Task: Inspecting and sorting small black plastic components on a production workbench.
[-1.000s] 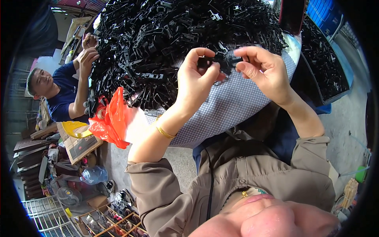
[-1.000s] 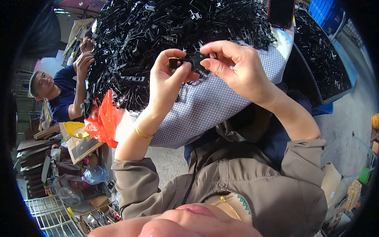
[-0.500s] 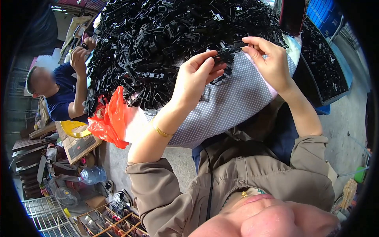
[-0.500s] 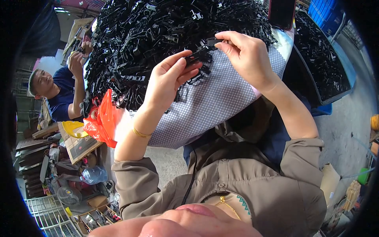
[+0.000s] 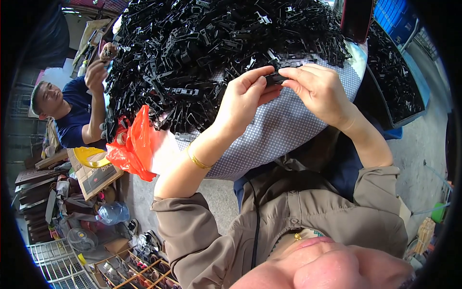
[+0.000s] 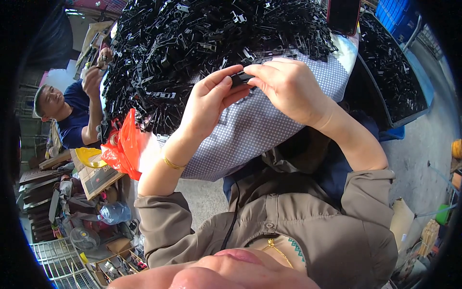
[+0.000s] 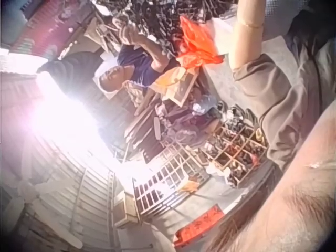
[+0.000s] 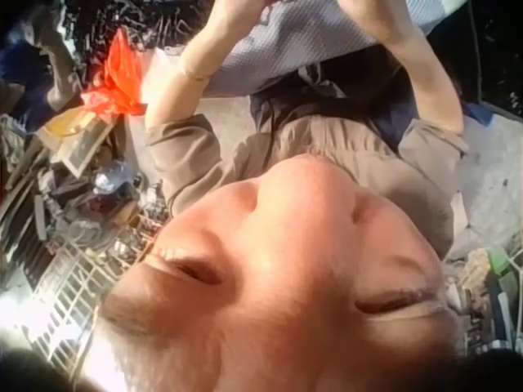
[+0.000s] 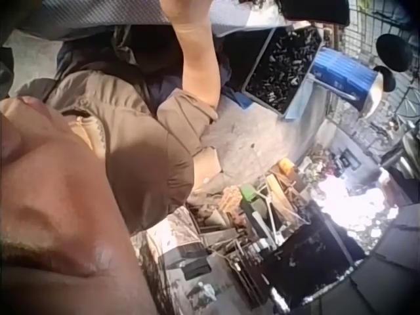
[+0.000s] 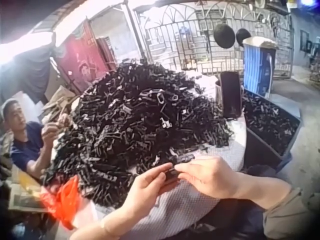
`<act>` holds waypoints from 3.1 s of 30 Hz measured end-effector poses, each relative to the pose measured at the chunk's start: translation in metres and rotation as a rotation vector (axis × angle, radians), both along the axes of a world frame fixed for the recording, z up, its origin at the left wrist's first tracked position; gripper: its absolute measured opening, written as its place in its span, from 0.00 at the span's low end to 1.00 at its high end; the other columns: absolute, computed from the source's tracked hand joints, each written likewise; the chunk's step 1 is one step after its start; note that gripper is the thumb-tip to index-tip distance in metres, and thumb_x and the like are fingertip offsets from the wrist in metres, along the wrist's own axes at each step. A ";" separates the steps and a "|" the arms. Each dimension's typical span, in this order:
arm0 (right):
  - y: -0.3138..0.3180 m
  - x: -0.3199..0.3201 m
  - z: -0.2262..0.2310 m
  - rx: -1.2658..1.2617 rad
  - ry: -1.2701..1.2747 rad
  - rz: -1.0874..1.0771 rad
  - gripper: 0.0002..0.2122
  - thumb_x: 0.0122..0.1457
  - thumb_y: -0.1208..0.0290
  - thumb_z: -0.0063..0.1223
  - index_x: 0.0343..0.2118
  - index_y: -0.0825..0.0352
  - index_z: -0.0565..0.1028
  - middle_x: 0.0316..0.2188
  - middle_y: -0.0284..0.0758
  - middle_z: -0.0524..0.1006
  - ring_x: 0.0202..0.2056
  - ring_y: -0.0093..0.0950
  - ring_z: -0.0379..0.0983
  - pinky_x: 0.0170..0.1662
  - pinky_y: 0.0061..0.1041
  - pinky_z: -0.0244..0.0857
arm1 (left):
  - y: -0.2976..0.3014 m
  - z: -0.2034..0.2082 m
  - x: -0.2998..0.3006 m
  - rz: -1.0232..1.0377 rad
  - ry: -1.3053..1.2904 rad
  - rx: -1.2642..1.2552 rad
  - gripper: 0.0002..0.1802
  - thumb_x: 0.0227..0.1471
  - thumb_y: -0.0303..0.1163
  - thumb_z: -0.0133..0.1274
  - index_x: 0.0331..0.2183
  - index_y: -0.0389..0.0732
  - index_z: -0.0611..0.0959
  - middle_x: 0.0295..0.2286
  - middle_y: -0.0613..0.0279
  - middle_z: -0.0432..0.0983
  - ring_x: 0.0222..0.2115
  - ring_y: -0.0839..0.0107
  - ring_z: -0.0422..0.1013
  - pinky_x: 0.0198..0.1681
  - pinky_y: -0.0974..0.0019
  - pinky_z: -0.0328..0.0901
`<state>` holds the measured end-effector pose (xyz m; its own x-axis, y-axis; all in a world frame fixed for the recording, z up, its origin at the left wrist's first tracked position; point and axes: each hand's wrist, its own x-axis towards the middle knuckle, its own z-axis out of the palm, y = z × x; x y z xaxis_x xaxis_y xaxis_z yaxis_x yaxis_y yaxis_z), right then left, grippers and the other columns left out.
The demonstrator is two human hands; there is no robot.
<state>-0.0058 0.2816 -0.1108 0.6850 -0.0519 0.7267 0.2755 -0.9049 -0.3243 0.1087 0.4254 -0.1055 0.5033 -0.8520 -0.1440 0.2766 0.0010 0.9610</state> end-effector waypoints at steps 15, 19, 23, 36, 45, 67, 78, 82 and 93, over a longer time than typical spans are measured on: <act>-0.015 -0.009 0.017 0.137 -0.024 -0.121 0.15 0.46 0.64 0.63 0.34 0.68 0.75 0.18 0.29 0.69 0.16 0.17 0.60 0.21 0.15 0.56 | -0.001 -0.001 0.003 0.012 -0.076 -0.091 0.22 0.51 0.25 0.51 0.48 0.29 0.68 0.35 0.53 0.74 0.34 0.71 0.74 0.40 0.72 0.70; -0.017 -0.010 -0.001 0.508 0.244 -0.017 0.09 0.47 0.74 0.61 0.29 0.71 0.75 0.24 0.30 0.72 0.20 0.16 0.66 0.24 0.12 0.59 | -0.003 -0.002 0.002 0.051 -0.171 -0.104 0.20 0.51 0.22 0.50 0.47 0.28 0.69 0.35 0.53 0.74 0.34 0.71 0.73 0.40 0.71 0.70; -0.013 -0.007 0.003 0.238 0.019 -0.061 0.07 0.45 0.79 0.61 0.25 0.71 0.73 0.24 0.35 0.74 0.22 0.22 0.70 0.24 0.18 0.64 | 0.001 0.000 -0.001 0.088 -0.375 -0.112 0.19 0.51 0.20 0.49 0.46 0.27 0.70 0.35 0.53 0.74 0.34 0.72 0.73 0.40 0.71 0.70; -0.036 -0.004 -0.004 0.544 0.184 -0.034 0.08 0.48 0.77 0.60 0.21 0.71 0.70 0.23 0.29 0.71 0.23 0.14 0.65 0.25 0.13 0.59 | 0.002 0.007 0.011 -0.007 -0.120 -0.135 0.17 0.52 0.25 0.49 0.45 0.30 0.71 0.33 0.56 0.74 0.31 0.71 0.74 0.38 0.70 0.71; -0.060 0.010 -0.018 0.253 0.269 -0.278 0.08 0.50 0.70 0.57 0.29 0.71 0.77 0.24 0.37 0.77 0.22 0.25 0.72 0.25 0.20 0.64 | 0.000 0.003 0.002 -0.109 -0.054 -0.088 0.16 0.53 0.24 0.46 0.45 0.30 0.71 0.31 0.57 0.73 0.29 0.72 0.74 0.36 0.70 0.71; -0.052 0.060 0.031 0.432 0.158 0.175 0.14 0.50 0.76 0.53 0.42 0.69 0.72 0.34 0.31 0.74 0.35 0.20 0.73 0.39 0.19 0.67 | 0.003 0.003 0.008 -0.001 0.306 -0.150 0.19 0.58 0.25 0.32 0.49 0.26 0.65 0.42 0.40 0.68 0.43 0.52 0.70 0.49 0.60 0.67; -0.021 -0.002 0.018 0.174 0.111 0.274 0.15 0.40 0.82 0.58 0.35 0.71 0.75 0.35 0.40 0.75 0.38 0.33 0.73 0.41 0.26 0.68 | -0.002 -0.007 0.002 -0.033 0.167 -0.109 0.19 0.58 0.28 0.37 0.50 0.29 0.65 0.42 0.47 0.69 0.42 0.61 0.71 0.47 0.63 0.68; -0.015 0.000 0.005 0.120 0.046 0.303 0.15 0.39 0.84 0.60 0.34 0.71 0.75 0.35 0.40 0.75 0.39 0.36 0.73 0.41 0.28 0.69 | -0.002 -0.010 0.004 0.029 -0.014 -0.057 0.20 0.54 0.27 0.47 0.49 0.31 0.68 0.38 0.52 0.72 0.37 0.68 0.73 0.44 0.68 0.70; -0.013 -0.006 0.001 0.782 0.369 0.304 0.13 0.48 0.74 0.60 0.39 0.70 0.75 0.39 0.37 0.74 0.41 0.26 0.71 0.42 0.22 0.68 | 0.004 0.000 -0.001 -0.011 -0.326 -0.131 0.22 0.51 0.24 0.51 0.49 0.32 0.69 0.35 0.56 0.74 0.36 0.72 0.72 0.42 0.69 0.70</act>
<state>-0.0120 0.2685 -0.1101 0.9315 -0.2162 0.2925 0.2228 -0.2962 -0.9288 0.1076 0.4297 -0.1054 0.4954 -0.8584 0.1333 -0.0438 0.1286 0.9907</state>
